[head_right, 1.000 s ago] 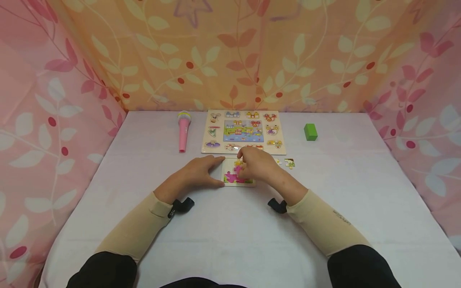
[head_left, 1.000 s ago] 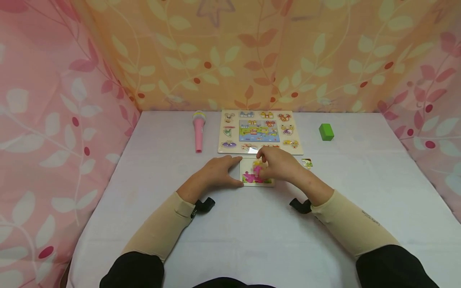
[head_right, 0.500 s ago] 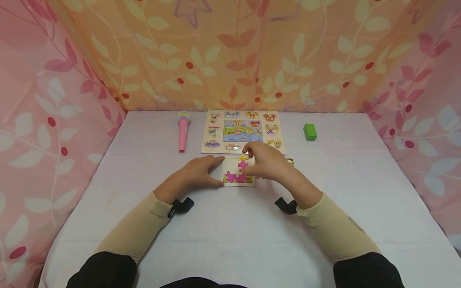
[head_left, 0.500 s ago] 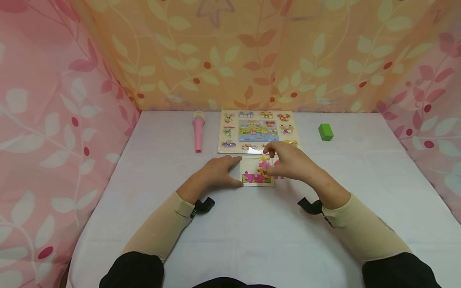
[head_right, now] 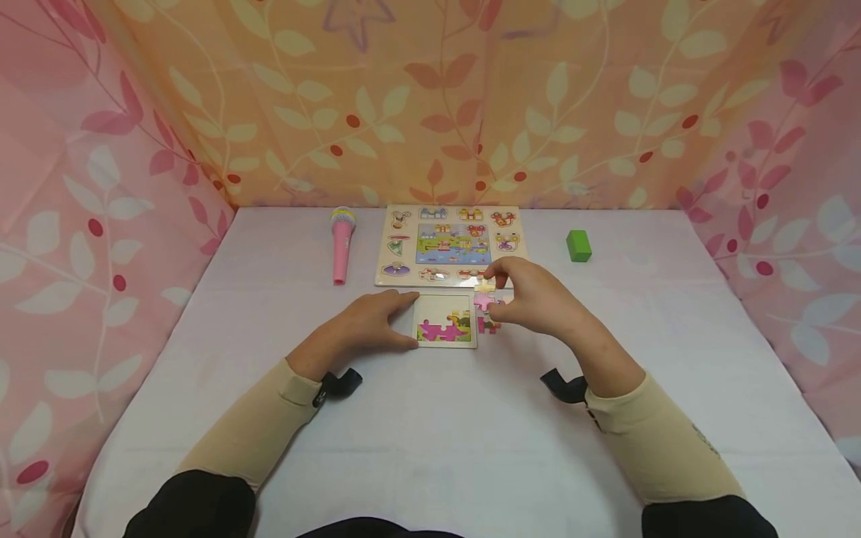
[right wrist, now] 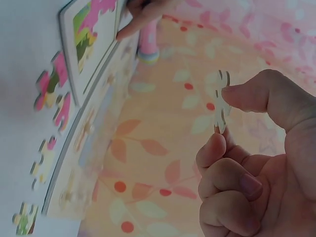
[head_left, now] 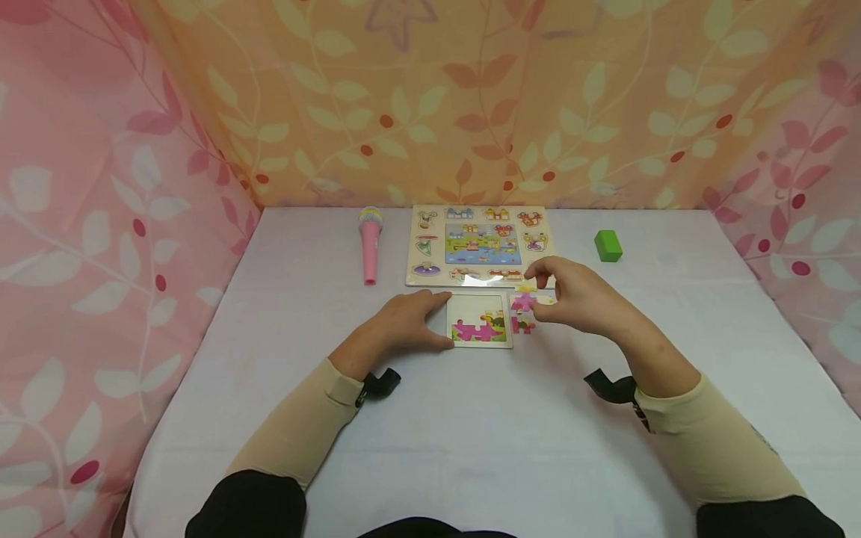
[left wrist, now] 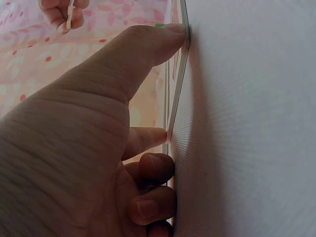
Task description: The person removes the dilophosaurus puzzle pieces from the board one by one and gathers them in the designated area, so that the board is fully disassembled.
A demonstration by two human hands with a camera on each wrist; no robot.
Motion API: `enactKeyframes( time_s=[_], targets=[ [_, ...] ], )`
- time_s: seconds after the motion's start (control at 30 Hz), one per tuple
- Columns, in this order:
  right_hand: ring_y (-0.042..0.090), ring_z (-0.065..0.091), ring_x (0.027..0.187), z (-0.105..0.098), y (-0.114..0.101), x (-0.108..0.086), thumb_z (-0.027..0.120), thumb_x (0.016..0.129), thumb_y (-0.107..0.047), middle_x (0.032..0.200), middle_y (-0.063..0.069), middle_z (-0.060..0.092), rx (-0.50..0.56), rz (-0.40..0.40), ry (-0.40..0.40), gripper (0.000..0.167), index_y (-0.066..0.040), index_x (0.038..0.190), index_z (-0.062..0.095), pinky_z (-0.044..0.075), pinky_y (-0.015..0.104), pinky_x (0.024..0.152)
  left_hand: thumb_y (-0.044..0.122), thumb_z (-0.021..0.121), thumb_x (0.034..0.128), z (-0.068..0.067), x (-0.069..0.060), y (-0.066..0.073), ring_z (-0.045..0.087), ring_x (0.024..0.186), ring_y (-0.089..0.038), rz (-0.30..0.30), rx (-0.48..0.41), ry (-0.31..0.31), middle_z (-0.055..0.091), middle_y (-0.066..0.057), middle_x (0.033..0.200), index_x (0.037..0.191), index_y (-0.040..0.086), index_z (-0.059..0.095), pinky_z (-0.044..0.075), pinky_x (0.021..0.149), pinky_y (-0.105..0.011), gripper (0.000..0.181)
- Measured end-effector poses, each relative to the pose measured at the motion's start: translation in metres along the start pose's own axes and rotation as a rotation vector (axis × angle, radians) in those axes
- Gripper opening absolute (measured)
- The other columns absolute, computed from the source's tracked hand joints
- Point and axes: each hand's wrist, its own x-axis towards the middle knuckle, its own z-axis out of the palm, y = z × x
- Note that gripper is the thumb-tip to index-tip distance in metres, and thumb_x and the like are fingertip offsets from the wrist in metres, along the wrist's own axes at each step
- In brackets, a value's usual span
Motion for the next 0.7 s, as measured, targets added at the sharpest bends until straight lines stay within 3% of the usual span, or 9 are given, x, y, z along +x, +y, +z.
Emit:
enactKeyframes(
  time_s=[0.3,0.7],
  targets=[
    [0.024,0.047,0.074,-0.011,0.031,-0.011,0.079,0.085,-0.012,0.106,0.013,0.055,0.035,0.008,0.006,0.044,-0.003,0.123,0.060,0.043,0.032,0.061,0.061,0.081,0.0782,0.000,0.000,0.000,0.051,0.124,-0.019,-0.004,-0.005,-0.006,0.055,0.001,0.141,0.159,0.025,0.040,0.042,0.108,-0.042,0.098],
    [0.025,0.047,0.082,-0.001,0.066,-0.009,0.078,0.082,-0.010,0.101,0.013,0.055,0.030,0.063,-0.065,0.041,-0.002,0.118,0.060,0.040,0.033,0.065,0.060,0.082,0.0779,0.001,0.000,0.000,0.050,0.124,-0.018,-0.012,-0.018,0.001,0.054,0.001,0.142,0.159,0.025,0.040,0.042,0.107,-0.042,0.098]
  ],
)
